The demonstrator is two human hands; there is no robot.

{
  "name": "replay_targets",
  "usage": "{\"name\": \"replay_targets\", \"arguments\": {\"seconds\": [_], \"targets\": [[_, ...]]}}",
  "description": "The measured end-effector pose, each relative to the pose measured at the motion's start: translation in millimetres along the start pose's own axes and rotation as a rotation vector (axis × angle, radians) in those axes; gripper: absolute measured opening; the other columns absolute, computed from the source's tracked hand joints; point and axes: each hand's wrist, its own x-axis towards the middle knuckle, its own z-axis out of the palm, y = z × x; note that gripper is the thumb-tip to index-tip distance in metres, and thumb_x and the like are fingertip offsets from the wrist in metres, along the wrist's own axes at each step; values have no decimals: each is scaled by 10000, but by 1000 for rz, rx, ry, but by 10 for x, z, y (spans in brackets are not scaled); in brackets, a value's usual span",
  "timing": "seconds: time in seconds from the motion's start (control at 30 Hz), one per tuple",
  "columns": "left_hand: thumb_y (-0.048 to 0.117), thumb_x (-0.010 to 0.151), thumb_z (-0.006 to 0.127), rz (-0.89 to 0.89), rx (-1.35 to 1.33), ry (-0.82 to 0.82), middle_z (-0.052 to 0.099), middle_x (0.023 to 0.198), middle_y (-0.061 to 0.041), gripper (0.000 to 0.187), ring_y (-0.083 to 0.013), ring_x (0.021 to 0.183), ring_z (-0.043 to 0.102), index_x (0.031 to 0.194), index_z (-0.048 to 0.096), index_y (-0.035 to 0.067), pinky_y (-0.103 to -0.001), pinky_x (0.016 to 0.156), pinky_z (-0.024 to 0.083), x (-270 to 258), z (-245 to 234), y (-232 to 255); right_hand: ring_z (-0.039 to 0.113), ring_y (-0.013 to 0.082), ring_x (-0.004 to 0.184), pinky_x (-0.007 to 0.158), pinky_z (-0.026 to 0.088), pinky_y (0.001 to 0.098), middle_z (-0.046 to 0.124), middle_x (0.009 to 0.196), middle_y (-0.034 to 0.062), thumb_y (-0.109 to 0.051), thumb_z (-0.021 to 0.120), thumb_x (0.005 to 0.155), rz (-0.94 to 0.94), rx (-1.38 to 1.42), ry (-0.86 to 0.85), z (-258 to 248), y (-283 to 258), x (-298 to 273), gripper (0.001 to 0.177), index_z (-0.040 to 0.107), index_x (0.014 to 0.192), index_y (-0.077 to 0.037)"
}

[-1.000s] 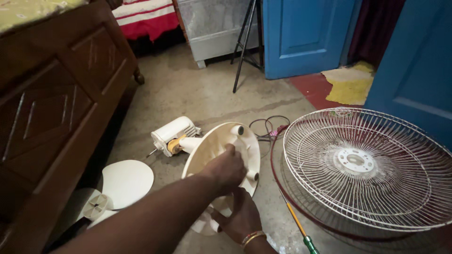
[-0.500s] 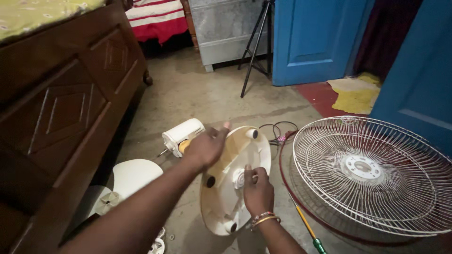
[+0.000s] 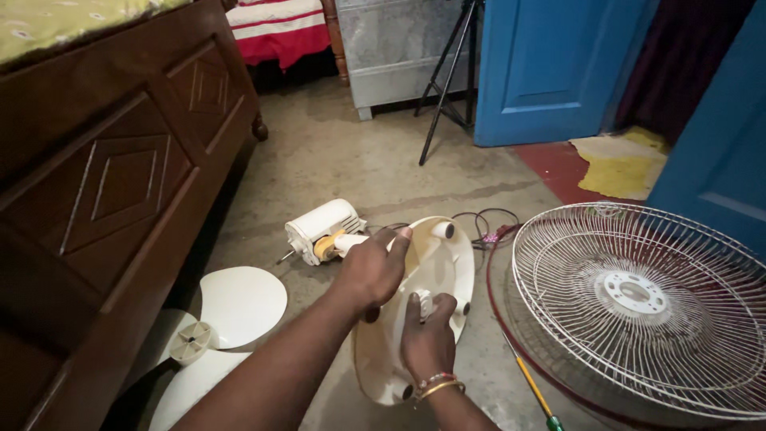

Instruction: The person assembles a white pedestal fan by attaching the motor housing to the stand, inserting the fan blades onto the motor shaft, and securing the front grille. The person uses a screwdriver to tighten screws on the motor housing and base.

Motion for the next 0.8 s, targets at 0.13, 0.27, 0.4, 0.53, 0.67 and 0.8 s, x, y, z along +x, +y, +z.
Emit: {"name": "replay_targets", "arguments": {"seconds": [0.13, 0.27, 0.4, 0.53, 0.67, 0.8], "targets": [[566, 983, 354, 44, 29, 15, 697, 1213, -229, 599, -415, 1170, 641, 1382, 604, 195, -477, 1035, 472, 43, 8, 2, 712, 429, 844, 771, 523, 535, 737, 885, 242, -457, 529, 952, -50, 44, -32, 10, 72, 16, 516, 409, 1342, -140], [566, 990, 362, 57, 48, 13, 702, 1196, -234, 604, -418, 1167, 642, 1362, 610, 160, -482, 1035, 471, 75, 10, -32, 710, 383, 759, 727, 540, 508, 711, 835, 227, -419, 540, 946, -169, 108, -27, 7, 152, 43, 527, 400, 1351, -112], [564, 984, 368, 39, 54, -11, 700, 1182, -241, 599, -427, 1161, 638, 1359, 611, 166, -484, 1034, 469, 67, -10, -77, 724, 387, 795, 743, 545, 501, 706, 922, 220, -389, 567, 938, -245, 92, -25, -17, 155, 61, 520, 393, 1336, -103], [560, 993, 372, 72, 68, 0, 711, 1183, -243, 598, -425, 1168, 644, 1330, 631, 140, -482, 1034, 479, 122, 9, -37, 706, 452, 884, 791, 519, 556, 740, 911, 239, -435, 515, 962, -159, -98, -90, -110, 53, 82, 496, 382, 1348, -155], [557, 983, 366, 101, 27, 0, 683, 1254, -216, 611, -417, 1195, 627, 1363, 611, 147, -468, 1050, 465, 163, 46, -12, 682, 499, 923, 803, 490, 601, 733, 940, 267, -484, 452, 989, -76, -119, -21, -65, -41, -9, 484, 366, 1342, -165], [566, 991, 353, 59, 60, -20, 652, 1295, -218, 635, -419, 1223, 604, 1384, 583, 123, -479, 1057, 452, 189, 19, 34, 676, 524, 936, 803, 488, 613, 727, 961, 292, -510, 420, 996, 1, -145, -4, -21, -120, -2, 493, 361, 1343, -165]]}}
